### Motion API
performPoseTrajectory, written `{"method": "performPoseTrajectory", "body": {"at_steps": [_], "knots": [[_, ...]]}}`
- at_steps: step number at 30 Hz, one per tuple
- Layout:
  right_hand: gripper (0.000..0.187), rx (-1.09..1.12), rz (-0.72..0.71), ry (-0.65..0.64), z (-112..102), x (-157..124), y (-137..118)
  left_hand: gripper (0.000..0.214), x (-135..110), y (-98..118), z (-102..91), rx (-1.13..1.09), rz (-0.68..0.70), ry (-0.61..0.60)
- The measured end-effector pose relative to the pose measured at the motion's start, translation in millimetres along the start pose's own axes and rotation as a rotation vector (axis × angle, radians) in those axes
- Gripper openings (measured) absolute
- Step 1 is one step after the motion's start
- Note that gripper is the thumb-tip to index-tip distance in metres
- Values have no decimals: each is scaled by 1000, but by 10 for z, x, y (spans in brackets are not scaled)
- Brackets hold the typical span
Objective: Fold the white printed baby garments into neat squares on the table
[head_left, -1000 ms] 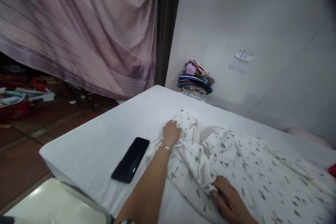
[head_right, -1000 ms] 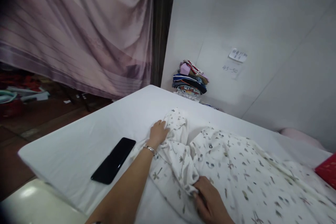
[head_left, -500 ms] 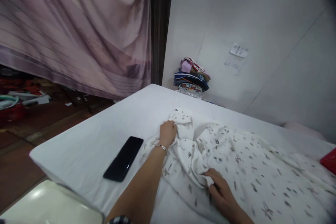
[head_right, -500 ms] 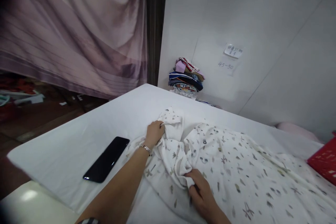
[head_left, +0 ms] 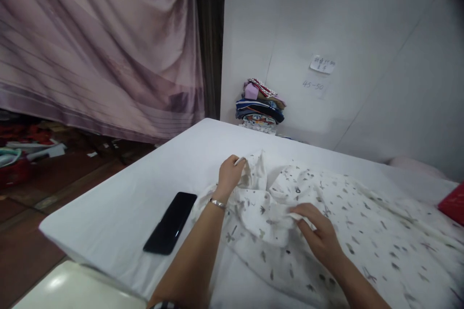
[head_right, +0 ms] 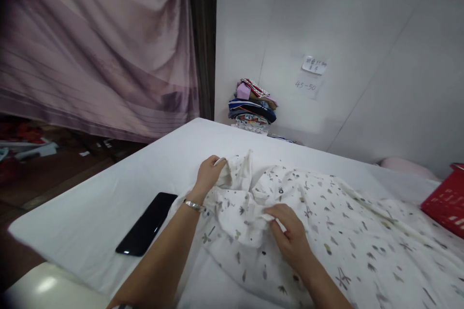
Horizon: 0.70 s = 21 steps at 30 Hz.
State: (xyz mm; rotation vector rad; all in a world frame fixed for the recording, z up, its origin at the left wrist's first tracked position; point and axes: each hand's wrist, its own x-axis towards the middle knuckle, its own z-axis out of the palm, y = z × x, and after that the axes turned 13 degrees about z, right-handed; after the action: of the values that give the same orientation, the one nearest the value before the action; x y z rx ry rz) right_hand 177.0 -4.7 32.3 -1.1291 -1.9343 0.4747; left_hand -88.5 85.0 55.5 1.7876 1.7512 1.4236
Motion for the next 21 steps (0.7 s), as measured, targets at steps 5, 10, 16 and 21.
{"method": "performPoseTrajectory", "body": {"at_steps": [5, 10, 16, 21], "knots": [[27, -157, -92, -97, 216, 235, -114, 35, -94, 278, -58, -5, 122, 11], [29, -118, 6, -145, 495, 291, -106, 37, -164, 414, -18, -22, 144, -13], [26, 94, 82, -64, 657, 407, -42, 37, -214, 533, 9, -24, 175, -128], [23, 342, 204, 163, 561, 518, -35, 34, -149, 423, -76, 102, 145, -355]]}}
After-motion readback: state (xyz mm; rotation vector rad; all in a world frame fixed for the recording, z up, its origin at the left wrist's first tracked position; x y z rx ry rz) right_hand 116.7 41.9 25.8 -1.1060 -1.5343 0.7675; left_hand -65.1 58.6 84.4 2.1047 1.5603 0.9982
